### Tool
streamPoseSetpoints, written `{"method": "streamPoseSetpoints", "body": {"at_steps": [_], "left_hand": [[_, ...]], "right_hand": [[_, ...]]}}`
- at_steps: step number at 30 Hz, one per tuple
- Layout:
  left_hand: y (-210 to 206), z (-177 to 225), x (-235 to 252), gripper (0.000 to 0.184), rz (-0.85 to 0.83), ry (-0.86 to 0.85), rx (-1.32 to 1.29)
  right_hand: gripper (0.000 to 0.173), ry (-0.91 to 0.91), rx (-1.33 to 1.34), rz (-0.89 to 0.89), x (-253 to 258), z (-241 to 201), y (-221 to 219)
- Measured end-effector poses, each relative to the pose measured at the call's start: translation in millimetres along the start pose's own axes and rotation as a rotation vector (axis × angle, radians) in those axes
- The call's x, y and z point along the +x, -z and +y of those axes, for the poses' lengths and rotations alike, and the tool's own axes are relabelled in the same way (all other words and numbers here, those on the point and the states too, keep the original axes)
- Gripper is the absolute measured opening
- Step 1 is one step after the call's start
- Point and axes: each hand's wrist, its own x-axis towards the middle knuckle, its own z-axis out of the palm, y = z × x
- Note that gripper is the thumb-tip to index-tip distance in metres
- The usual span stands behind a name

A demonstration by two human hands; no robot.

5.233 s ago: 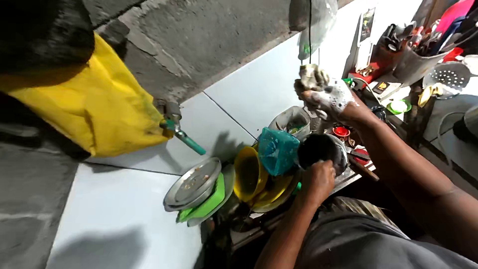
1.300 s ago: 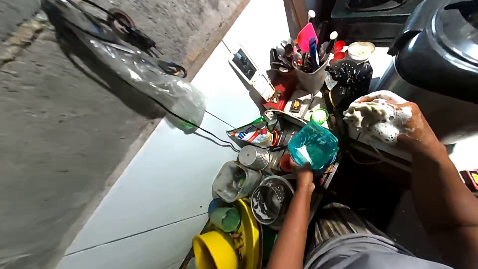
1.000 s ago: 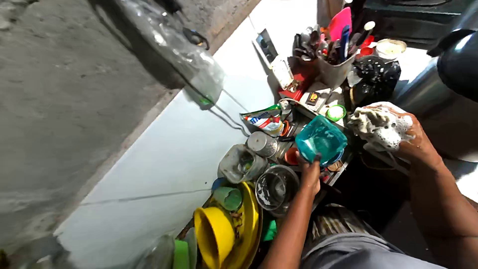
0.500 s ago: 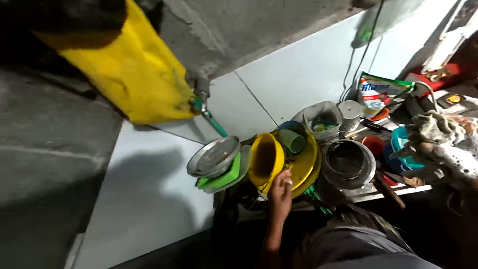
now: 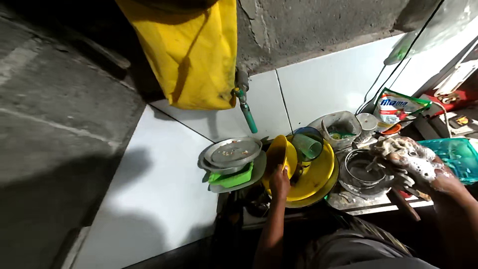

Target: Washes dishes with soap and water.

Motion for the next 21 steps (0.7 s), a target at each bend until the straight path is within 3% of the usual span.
{"method": "streamPoseSetpoints", "body": {"at_steps": [16,21], "left_hand": [[59,-8,33,0.038,0.188,0.053,-0.217],[85,-7,45,0.04,0.18,0.085,-0.203]], "right_hand": [[0.053,-0.046,-0.012,-0.004,22,12,-29],[0.042,-0.068,-0.01,0.015,19,3,-38]]}}
